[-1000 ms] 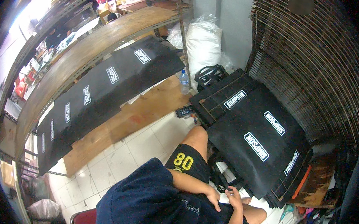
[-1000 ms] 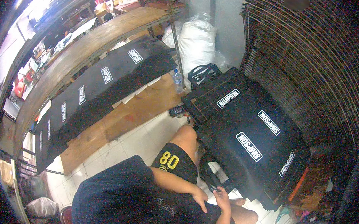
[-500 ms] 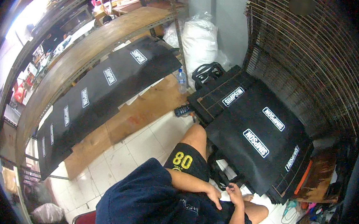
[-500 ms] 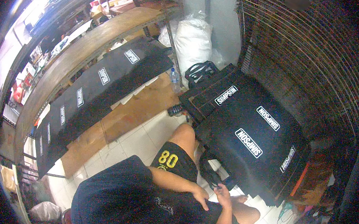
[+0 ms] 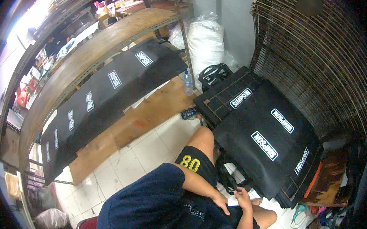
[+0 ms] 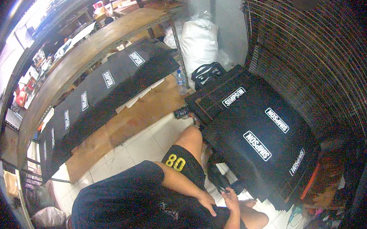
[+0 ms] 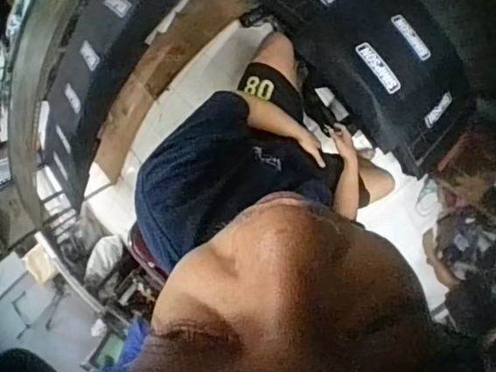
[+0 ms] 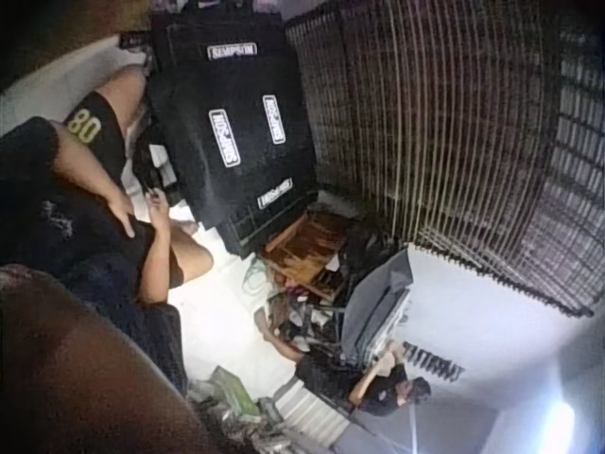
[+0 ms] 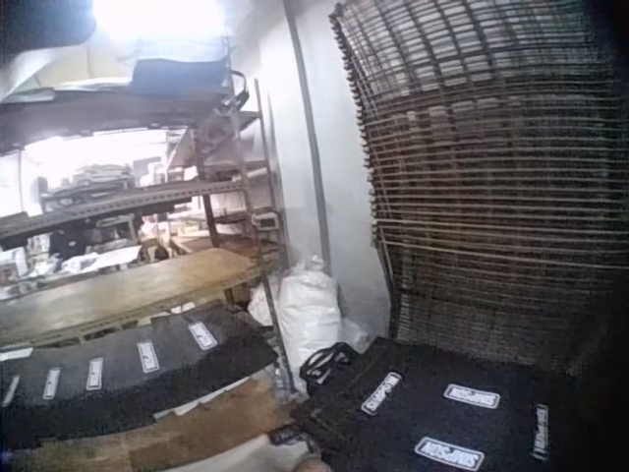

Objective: The person sits on the floor and repeatedly picks up black floor mats from a pile, aligns them, and places them onto a stack. Another person in the background also handles similar mats.

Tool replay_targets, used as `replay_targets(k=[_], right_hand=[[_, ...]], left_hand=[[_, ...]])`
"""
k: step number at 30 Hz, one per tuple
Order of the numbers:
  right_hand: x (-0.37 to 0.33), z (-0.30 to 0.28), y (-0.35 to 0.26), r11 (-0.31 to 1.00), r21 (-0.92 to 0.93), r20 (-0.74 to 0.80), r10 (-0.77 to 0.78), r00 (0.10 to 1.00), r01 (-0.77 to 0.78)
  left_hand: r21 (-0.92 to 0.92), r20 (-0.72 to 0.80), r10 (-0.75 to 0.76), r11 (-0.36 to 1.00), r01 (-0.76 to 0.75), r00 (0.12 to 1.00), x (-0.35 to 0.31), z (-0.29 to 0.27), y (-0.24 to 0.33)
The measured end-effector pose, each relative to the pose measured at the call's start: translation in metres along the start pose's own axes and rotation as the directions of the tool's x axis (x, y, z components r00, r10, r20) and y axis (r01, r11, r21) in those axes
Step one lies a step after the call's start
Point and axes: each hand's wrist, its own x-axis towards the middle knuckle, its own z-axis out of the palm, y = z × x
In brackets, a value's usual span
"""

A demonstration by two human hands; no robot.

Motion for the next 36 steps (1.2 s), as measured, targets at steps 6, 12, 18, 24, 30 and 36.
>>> replay_targets(k=[6, 12, 18, 24, 30, 36], right_hand=[[0.002, 0.001, 0.010, 0.999, 0.032, -0.013, -0.003, 1.000, 0.003], [-0.006, -0.004, -0.008, 0.996, 0.057, -0.021, -0.065, 0.998, 0.066], [-0.011, -0.008, -0.006, 0.988, 0.153, -0.029, -0.006, 1.000, 0.011], [-0.010, -0.005, -0.004, 0.998, 0.055, -0.042, -0.007, 0.999, 0.009], [-0.008, -0.006, 0.002, 1.000, -0.005, -0.060, -0.021, 0.998, 0.021], [-0.015, -0.008, -0.009, 0.999, 0.049, -0.065, -0.004, 0.998, 0.007]], left_hand=[[-0.069, -0.030, 0.036, 0.997, -0.038, 0.999, 0.001, 0.001, -0.002], [-0.086, 0.004, 0.063, 0.994, -0.063, 0.998, -0.003, -0.004, 0.003], [-0.077, 0.039, 0.026, 0.997, -0.023, 0.999, -0.013, -0.012, 0.013], [-0.058, -0.032, 0.000, 0.998, -0.002, 0.999, -0.003, -0.005, 0.002], [-0.117, 0.012, 0.000, 0.993, 0.001, 1.000, -0.002, -0.009, 0.001], [-0.173, -0.049, -0.006, 0.985, -0.002, 0.999, 0.003, -0.004, -0.004]])
